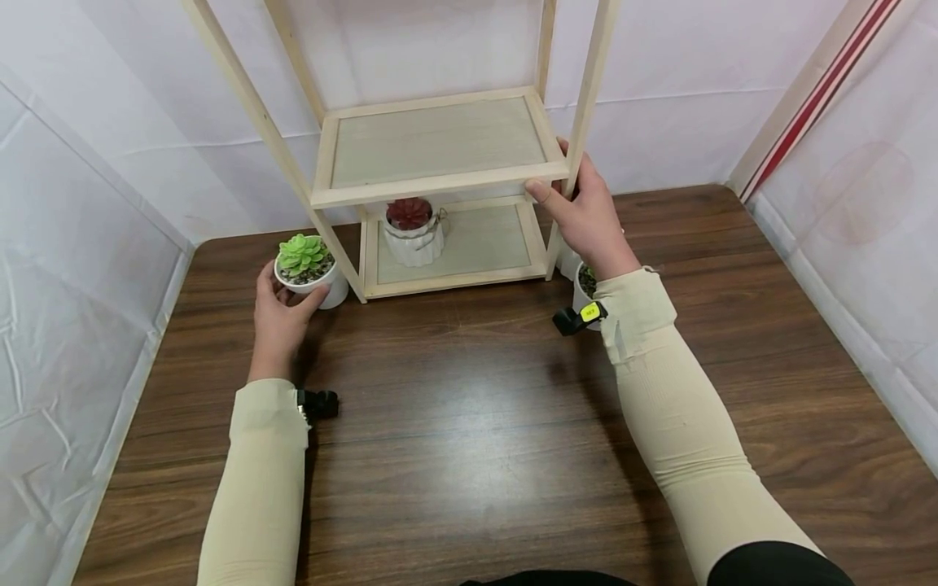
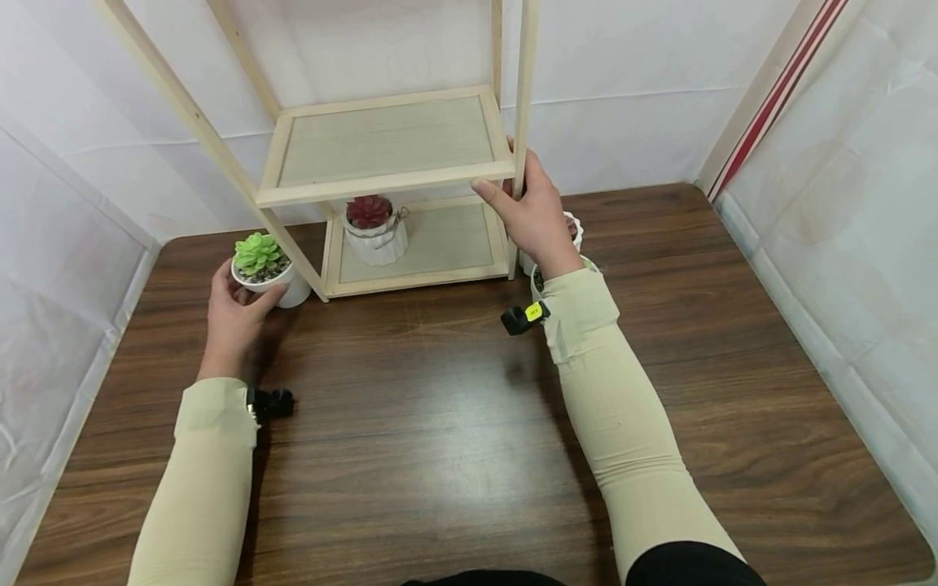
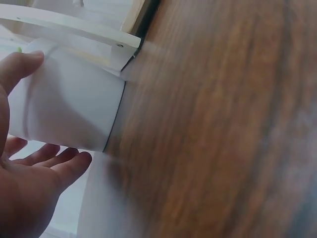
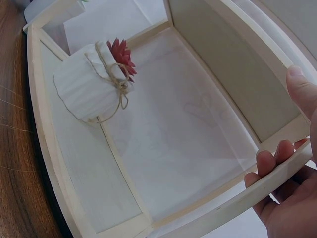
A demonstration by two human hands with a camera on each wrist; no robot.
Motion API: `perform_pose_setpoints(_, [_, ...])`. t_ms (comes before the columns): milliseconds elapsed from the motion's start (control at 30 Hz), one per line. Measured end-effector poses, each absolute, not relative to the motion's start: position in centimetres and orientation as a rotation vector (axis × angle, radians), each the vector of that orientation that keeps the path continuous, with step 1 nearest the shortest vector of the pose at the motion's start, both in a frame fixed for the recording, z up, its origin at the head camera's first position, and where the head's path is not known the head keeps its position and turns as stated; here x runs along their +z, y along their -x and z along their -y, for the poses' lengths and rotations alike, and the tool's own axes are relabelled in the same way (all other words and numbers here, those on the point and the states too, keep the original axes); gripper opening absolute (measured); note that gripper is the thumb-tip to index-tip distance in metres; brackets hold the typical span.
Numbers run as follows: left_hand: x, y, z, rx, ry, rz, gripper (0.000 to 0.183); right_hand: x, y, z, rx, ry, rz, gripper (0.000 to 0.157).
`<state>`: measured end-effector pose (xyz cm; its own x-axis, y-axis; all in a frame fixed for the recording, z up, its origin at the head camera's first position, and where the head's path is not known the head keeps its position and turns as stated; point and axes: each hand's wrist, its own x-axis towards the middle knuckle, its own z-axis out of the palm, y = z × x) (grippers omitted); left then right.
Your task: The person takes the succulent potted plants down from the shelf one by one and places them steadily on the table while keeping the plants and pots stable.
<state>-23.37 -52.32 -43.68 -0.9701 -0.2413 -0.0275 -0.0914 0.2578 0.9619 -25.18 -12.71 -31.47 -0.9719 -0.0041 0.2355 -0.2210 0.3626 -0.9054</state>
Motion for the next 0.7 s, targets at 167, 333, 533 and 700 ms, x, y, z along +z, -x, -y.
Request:
perform_pose_setpoints(167, [-43.3,22.9,52.4,-1.725,-0.344,2.422,0.1,-32.0,25.7,12.4,1.668,-0.193,2.426,0.071])
perform_pose_setpoints(333, [-42.8,22.4,52.2,-1.615,-0.384,2.448,0.099,-31.5,25.3,12.6,1.664,-0.184,2.435,0.07])
perform_pose_setpoints(533, [-41.9,21.7,51.6,-1.565,-0.402,2.429,0.095,-31.5,25.2,12.7,1.652,-0.187,2.436,0.07])
perform_pose_setpoints(700, [-41.3,21.3,51.2,-1.523,-0.413,2.415,0.091,-31.4,25.2,12.8,1.633,-0.188,2.439,0.071])
